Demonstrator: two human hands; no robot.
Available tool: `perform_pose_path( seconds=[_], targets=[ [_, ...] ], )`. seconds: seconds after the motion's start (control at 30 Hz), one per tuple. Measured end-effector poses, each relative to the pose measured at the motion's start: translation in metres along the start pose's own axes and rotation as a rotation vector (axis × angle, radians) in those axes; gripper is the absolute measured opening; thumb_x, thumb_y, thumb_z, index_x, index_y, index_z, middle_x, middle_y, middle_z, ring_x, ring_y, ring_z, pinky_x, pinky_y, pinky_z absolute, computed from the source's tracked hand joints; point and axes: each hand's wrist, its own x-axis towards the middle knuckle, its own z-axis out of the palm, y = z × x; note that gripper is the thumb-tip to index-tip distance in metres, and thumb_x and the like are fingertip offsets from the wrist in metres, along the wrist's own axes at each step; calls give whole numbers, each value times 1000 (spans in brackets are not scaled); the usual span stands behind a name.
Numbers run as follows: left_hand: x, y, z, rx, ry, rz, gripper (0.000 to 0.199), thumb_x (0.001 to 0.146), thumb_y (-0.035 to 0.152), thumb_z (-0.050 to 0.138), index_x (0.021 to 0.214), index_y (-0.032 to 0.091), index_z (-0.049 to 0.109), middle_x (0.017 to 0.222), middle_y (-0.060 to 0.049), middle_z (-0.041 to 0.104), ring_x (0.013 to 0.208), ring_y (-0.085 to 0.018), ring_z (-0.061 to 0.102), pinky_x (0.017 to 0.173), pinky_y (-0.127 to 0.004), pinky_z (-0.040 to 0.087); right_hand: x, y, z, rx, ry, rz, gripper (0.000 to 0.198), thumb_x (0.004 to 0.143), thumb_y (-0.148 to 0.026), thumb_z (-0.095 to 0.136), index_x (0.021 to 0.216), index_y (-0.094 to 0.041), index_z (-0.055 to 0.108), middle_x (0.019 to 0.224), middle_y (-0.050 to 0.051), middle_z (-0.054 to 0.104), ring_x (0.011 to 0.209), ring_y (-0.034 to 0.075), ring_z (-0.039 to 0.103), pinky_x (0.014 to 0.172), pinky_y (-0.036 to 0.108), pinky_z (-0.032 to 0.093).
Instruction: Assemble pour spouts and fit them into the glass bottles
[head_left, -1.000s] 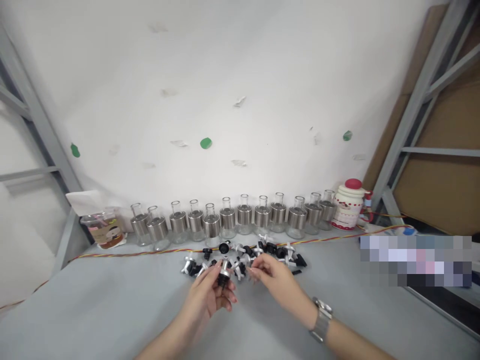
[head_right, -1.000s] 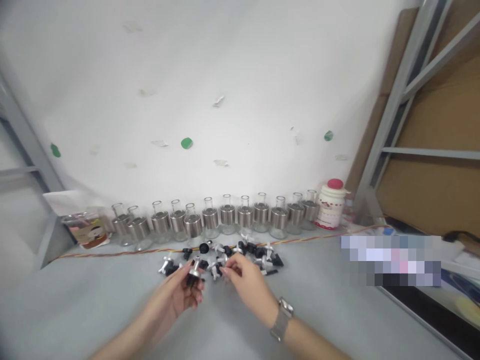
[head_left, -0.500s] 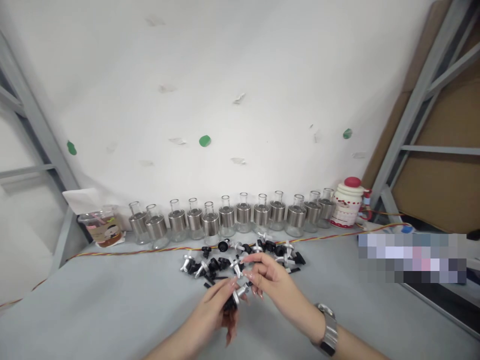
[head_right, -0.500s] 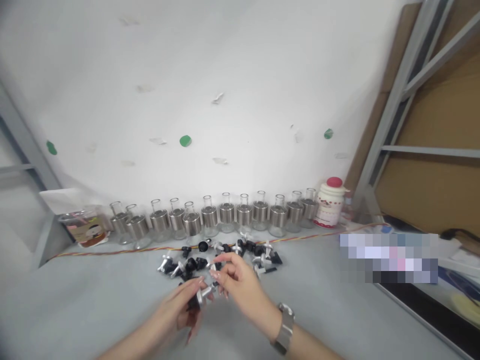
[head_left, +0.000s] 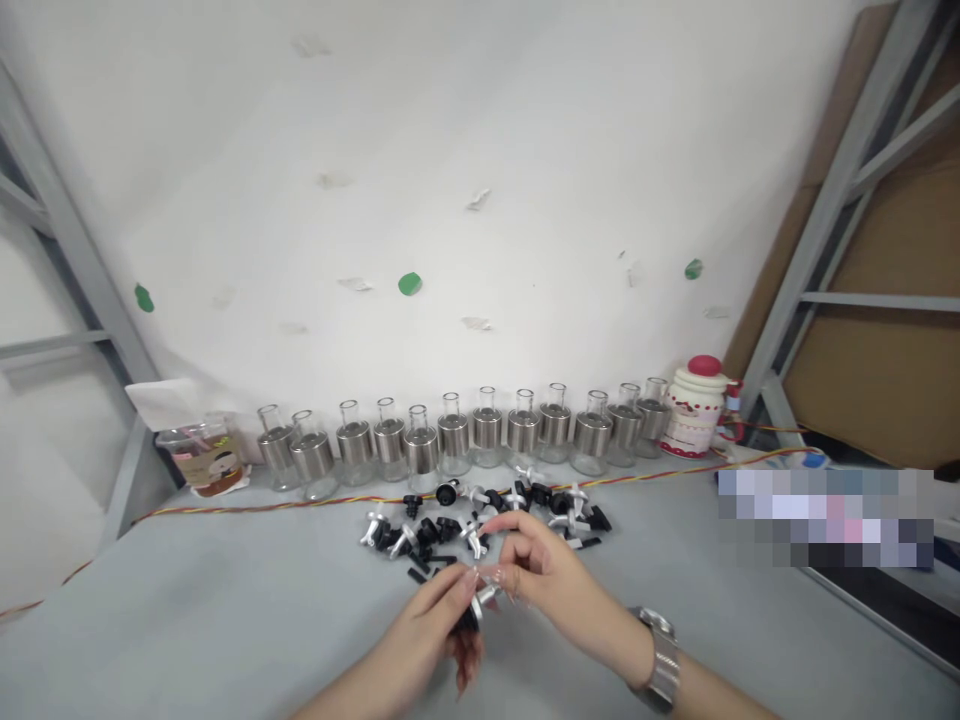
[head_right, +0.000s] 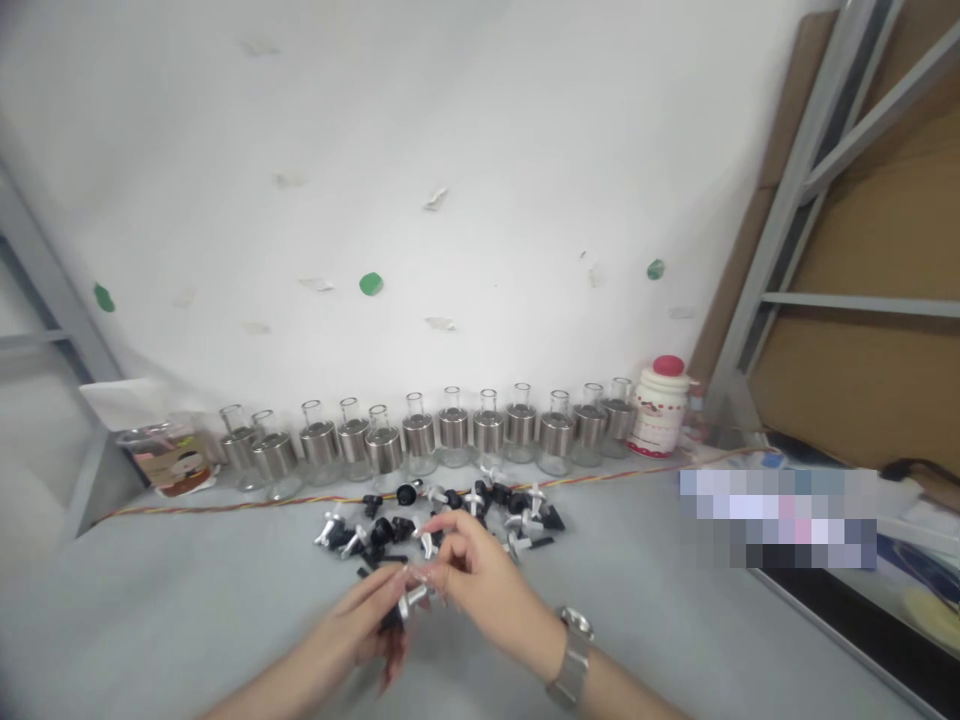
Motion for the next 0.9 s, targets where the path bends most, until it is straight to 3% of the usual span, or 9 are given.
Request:
perform_pose_path(
  seconds=[0.17, 0.27, 0.33, 0.4, 0.47, 0.53, 0.67, 0.9],
  targets=[
    [1, -1, 2, -67, -27, -9, 42, 66, 56, 57, 81, 17, 51, 50, 3, 56, 38, -9, 52, 35, -17, 37, 5, 5, -2, -40, -27, 53, 32, 72, -39, 59, 95, -19, 48, 56, -8, 45, 48, 8, 44, 46, 19, 32],
    [3, 2, 4, -137, -25, -7, 42, 62, 55, 61, 78, 16, 52, 56, 1, 57, 40, -10, 53, 33, -18, 34, 11, -3, -22, -173, 0, 63, 32, 79, -46, 45, 89, -16, 51, 54, -5, 48, 45, 8, 44, 45, 20, 36],
    [3, 7, 5, -171, 2, -4, 41, 60, 53, 62, 74, 16, 52, 55, 1, 56, 38, -10, 52, 31, -18, 31, 14, -10, -46, -421, 79, 62, 30, 83, -42, 38, 85, -16, 53, 57, -2, 51, 46, 9, 46, 46, 21, 37],
    [3, 13, 5, -209, 62, -23, 38, 60, 52, 61, 71, 17, 51, 53, 3, 54, 37, -10, 50, 33, -18, 31, 14, -15, -74, -881, 155, 74, 16, 79, -29, 46, 81, -17, 56, 66, 0, 56, 58, 12, 51, 53, 22, 38],
    [2, 20, 5, -237, 145, -65, 39, 62, 56, 58, 67, 18, 49, 51, 4, 52, 37, -9, 49, 35, -18, 32, 12, -15, -98, -1022, 205, 99, 7, 68, -13, 52, 71, -16, 58, 72, 4, 57, 66, 15, 52, 59, 25, 37],
    [3, 24, 3, -224, 222, -106, 46, 63, 63, 51, 61, 18, 47, 46, 6, 49, 32, -7, 44, 32, -18, 26, 9, -10, -113, -1085, 183, 118, 14, 59, -5, 53, 64, -16, 58, 70, 3, 57, 66, 16, 51, 59, 25, 36],
    [4, 24, 0, -139, 327, -64, 50, 60, 67, 51, 52, 19, 42, 35, 8, 38, 24, -5, 34, 29, -18, 12, 6, 7, -117, -1160, 116, 152, 18, 51, 0, 52, 55, -17, 55, 60, 1, 55, 56, 14, 48, 50, 22, 31],
    [-1, 23, -2, -112, 291, 0, 44, 60, 56, 60, 50, 18, 41, 37, 8, 38, 26, -3, 31, 30, -17, 13, 10, 11, -104, -1215, 89, 167, 18, 54, 0, 47, 51, -17, 50, 53, 0, 52, 49, 11, 44, 46, 21, 26]
  ],
)
